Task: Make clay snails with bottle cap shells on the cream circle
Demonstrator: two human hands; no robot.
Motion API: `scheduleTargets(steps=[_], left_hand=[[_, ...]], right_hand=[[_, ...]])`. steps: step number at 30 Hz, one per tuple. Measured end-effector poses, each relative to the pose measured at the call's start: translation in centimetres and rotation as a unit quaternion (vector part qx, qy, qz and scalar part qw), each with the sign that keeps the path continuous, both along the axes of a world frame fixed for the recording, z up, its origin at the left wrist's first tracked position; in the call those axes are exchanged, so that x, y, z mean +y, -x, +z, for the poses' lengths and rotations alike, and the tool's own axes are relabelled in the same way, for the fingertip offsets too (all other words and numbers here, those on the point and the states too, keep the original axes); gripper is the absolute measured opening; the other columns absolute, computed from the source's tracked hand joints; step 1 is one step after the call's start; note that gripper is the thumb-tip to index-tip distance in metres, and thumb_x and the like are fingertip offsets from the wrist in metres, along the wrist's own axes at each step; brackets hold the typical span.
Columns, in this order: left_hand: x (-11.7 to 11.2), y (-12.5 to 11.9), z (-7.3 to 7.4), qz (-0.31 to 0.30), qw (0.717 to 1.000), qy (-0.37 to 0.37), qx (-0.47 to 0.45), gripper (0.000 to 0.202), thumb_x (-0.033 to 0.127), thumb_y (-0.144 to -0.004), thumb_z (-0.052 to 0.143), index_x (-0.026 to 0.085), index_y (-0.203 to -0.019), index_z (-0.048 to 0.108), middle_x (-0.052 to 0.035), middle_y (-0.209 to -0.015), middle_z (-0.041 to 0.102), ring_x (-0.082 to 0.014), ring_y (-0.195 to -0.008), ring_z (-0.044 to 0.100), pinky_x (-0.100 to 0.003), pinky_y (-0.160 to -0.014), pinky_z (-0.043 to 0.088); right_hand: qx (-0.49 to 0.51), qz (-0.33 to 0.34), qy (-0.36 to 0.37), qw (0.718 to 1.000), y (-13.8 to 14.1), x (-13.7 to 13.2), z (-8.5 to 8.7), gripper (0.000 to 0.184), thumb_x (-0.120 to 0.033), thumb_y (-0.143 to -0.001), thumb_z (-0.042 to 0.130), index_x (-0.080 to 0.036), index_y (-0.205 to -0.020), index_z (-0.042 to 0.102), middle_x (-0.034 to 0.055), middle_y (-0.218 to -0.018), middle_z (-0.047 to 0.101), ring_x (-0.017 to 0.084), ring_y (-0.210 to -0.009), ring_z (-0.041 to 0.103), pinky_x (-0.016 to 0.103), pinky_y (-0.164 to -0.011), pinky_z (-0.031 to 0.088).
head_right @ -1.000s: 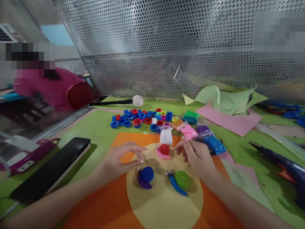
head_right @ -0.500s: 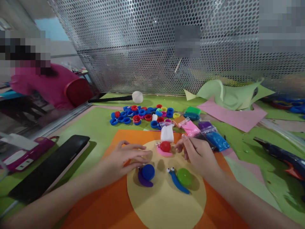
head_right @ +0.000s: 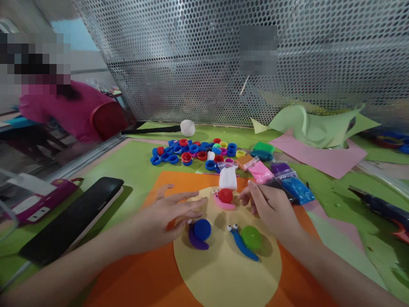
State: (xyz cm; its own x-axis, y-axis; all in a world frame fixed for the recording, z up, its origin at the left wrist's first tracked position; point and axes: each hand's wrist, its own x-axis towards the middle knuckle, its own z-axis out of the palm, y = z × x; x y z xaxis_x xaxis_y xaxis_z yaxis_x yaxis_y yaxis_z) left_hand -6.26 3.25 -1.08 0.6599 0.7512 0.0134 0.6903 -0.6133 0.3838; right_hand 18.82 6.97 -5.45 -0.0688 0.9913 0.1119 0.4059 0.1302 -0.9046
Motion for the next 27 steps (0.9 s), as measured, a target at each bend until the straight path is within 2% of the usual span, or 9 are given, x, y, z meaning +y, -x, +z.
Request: scheduleTargets(steps=[3, 7, 12, 17, 22, 27], left_hand=[[-0.25, 0.21, 0.05, 0.005, 0.999, -0.039, -0.001, 0.061, 0.003, -0.073, 0.039, 0.022, -0.131, 0.036, -0.0038, -0.118, 0.063, -0.0209, -0.123, 0.043, -0.043, -0.099, 0.036], [-0.69, 0.51, 0.18, 0.005, 0.996, -0.088, 0.006, 0.06, 0.006, -0.073, 0.04, 0.021, -0.131, 0.037, -0.0061, -0.118, 0.062, -0.0221, -0.123, 0.044, -0.045, -0.1, 0.035], [-0.89, 0.54, 0.17, -0.018, 0.998, -0.066, 0.011, 0.063, 0.004, -0.073, 0.04, 0.019, -0.134, 0.033, -0.0012, -0.1, 0.071, -0.0225, -0.125, 0.041, -0.045, -0.101, 0.034], [-0.82, 0.4, 0.35, -0.028, 0.997, -0.074, 0.011, 0.062, 0.003, -0.072, 0.039, 0.016, -0.133, 0.034, -0.0046, -0.112, 0.066, -0.021, -0.124, 0.042, -0.041, -0.101, 0.035], [-0.78, 0.57, 0.35, -0.023, 0.995, -0.098, 0.019, 0.057, 0.005, -0.073, 0.038, 0.016, -0.129, 0.038, -0.0055, -0.102, 0.07, -0.0221, -0.123, 0.044, -0.044, -0.099, 0.037], [-0.93, 0.8, 0.4, -0.035, 0.992, -0.12, 0.022, 0.058, 0.007, -0.075, 0.039, 0.015, -0.132, 0.034, -0.0073, -0.108, 0.068, -0.0211, -0.125, 0.041, -0.04, -0.095, 0.042]], right_hand=[[-0.005, 0.002, -0.001, 1.0, 0.04, -0.02, 0.01, 0.055, -0.065, -0.078, 0.044, -0.017, -0.062, 0.064, 0.0039, -0.053, 0.058, 0.011, -0.04, 0.047, 0.022, -0.038, 0.039], [-0.012, 0.001, 0.001, 1.0, -0.04, -0.21, 0.04, 0.056, -0.066, -0.079, 0.042, -0.017, -0.062, 0.064, 0.0035, -0.053, 0.057, 0.011, -0.041, 0.047, 0.021, -0.038, 0.039], [-0.02, -0.002, 0.001, 1.0, 0.06, -0.19, 0.1, 0.057, -0.067, -0.078, 0.042, -0.017, -0.061, 0.063, 0.0039, -0.054, 0.059, 0.01, -0.042, 0.048, 0.021, -0.038, 0.04], [-0.028, 0.002, 0.005, 1.0, -0.01, -0.07, -0.06, 0.056, -0.064, -0.081, 0.04, -0.018, -0.061, 0.064, 0.0039, -0.054, 0.059, 0.01, -0.042, 0.048, 0.021, -0.039, 0.04], [-0.029, 0.007, 0.006, 1.0, -0.12, -0.1, -0.17, 0.055, -0.063, -0.082, 0.04, -0.018, -0.062, 0.064, 0.0039, -0.054, 0.059, 0.011, -0.042, 0.049, 0.021, -0.039, 0.04], [-0.022, 0.001, 0.005, 1.0, -0.07, -0.08, -0.2, 0.056, -0.064, -0.081, 0.04, -0.017, -0.061, 0.063, 0.0033, -0.053, 0.058, 0.01, -0.042, 0.048, 0.021, -0.039, 0.04]])
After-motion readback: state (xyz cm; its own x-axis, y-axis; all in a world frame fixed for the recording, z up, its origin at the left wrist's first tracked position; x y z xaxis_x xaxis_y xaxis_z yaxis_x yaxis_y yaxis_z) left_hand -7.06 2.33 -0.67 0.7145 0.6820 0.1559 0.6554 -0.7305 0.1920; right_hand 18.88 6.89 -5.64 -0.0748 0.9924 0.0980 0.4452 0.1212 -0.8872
